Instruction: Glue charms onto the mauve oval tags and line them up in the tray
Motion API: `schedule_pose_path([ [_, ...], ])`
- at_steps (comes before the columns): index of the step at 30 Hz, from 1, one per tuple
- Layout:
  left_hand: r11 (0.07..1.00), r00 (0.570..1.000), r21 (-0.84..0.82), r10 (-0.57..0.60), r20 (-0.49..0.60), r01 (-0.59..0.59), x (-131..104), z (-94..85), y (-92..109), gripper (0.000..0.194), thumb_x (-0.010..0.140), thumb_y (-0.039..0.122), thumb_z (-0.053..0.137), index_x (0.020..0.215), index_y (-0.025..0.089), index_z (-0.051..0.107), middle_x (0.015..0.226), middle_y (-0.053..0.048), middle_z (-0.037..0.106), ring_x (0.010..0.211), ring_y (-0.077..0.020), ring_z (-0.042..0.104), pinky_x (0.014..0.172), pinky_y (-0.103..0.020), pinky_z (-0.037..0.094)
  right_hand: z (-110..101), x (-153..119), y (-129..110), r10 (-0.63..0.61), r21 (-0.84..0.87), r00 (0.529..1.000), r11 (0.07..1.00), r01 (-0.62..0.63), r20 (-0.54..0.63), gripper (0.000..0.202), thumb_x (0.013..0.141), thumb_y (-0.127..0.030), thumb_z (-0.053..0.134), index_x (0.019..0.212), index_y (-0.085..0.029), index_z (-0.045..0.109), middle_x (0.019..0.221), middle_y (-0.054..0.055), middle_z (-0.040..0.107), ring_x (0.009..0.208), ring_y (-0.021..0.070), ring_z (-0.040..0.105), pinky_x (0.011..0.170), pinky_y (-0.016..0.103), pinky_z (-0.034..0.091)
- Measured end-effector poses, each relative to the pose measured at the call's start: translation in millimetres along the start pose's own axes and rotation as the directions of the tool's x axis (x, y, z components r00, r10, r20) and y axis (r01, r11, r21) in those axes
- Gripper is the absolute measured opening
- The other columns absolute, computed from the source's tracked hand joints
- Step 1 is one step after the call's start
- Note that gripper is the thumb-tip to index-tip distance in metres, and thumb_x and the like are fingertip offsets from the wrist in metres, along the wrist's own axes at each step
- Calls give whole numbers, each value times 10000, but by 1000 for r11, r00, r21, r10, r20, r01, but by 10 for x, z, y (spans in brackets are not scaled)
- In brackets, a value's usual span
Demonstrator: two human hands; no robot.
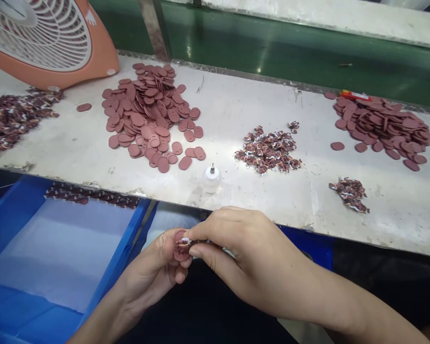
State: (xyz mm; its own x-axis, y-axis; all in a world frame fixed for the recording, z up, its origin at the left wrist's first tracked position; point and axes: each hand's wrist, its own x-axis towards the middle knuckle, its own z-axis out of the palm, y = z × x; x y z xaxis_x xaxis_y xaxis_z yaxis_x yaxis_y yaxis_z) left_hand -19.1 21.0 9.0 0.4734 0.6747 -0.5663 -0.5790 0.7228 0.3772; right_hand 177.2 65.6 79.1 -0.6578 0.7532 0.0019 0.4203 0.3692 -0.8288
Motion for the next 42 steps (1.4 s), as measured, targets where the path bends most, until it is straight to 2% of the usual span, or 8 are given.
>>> schedule_pose_path([
  [5, 1000, 1000, -20, 2, -15, -2, 1, 2, -15, 330, 615, 447, 882, 708, 158, 756, 605, 11, 624, 531, -55, 558, 478, -121, 511, -20, 12, -37, -26, -64, 999, 998, 29, 41, 144, 966, -160, 574, 1060, -237, 652, 905, -32, 712, 804, 98, 640, 752, 219, 489],
  [12, 998, 1000, -67, -10, -20, 9, -71, 52, -102, 251, 653, 345, 886, 753, 150, 763, 644, 12, 632, 572, -54, 586, 491, -110, 498, 2, -59, -104, -103, -162, 993, 980, 112, 66, 149, 986, -171, 532, 1085, -199, 640, 851, 4, 659, 738, 123, 592, 672, 243, 462],
  [18, 996, 999, -92, 2, -48, -7, -189, 150, -280, 266, 618, 340, 906, 732, 147, 762, 634, 13, 637, 553, -43, 588, 488, -97, 491, 71, -252, -148, -155, -200, 986, 966, 163, 56, 126, 984, -152, 521, 916, -180, 623, 834, 10, 657, 738, 131, 587, 668, 255, 450],
  [25, 998, 995, -49, -45, -93, 41, -206, 163, -440, 288, 617, 353, 904, 739, 140, 753, 641, 14, 631, 549, -38, 581, 472, -85, 470, 152, -503, -144, -143, -207, 990, 968, 142, 7, 144, 977, -127, 501, 922, -181, 623, 805, 15, 644, 704, 137, 576, 635, 253, 446],
  [32, 999, 995, -27, -35, -89, 32, -175, 168, -433, 325, 601, 379, 907, 739, 135, 741, 650, 1, 631, 558, -51, 575, 467, -95, 459, 164, -541, -124, -77, -152, 996, 986, 71, -38, 140, 963, -126, 522, 944, -189, 646, 806, 18, 652, 709, 137, 588, 644, 250, 460],
  [42, 1000, 999, 14, -9, -39, 10, -129, 93, -273, 330, 642, 412, 882, 747, 135, 738, 642, 10, 598, 563, -50, 548, 475, -100, 445, 246, -412, -115, -39, -83, 993, 996, 30, -114, 130, 955, -117, 548, 983, -206, 638, 866, 20, 673, 767, 137, 611, 685, 247, 481],
])
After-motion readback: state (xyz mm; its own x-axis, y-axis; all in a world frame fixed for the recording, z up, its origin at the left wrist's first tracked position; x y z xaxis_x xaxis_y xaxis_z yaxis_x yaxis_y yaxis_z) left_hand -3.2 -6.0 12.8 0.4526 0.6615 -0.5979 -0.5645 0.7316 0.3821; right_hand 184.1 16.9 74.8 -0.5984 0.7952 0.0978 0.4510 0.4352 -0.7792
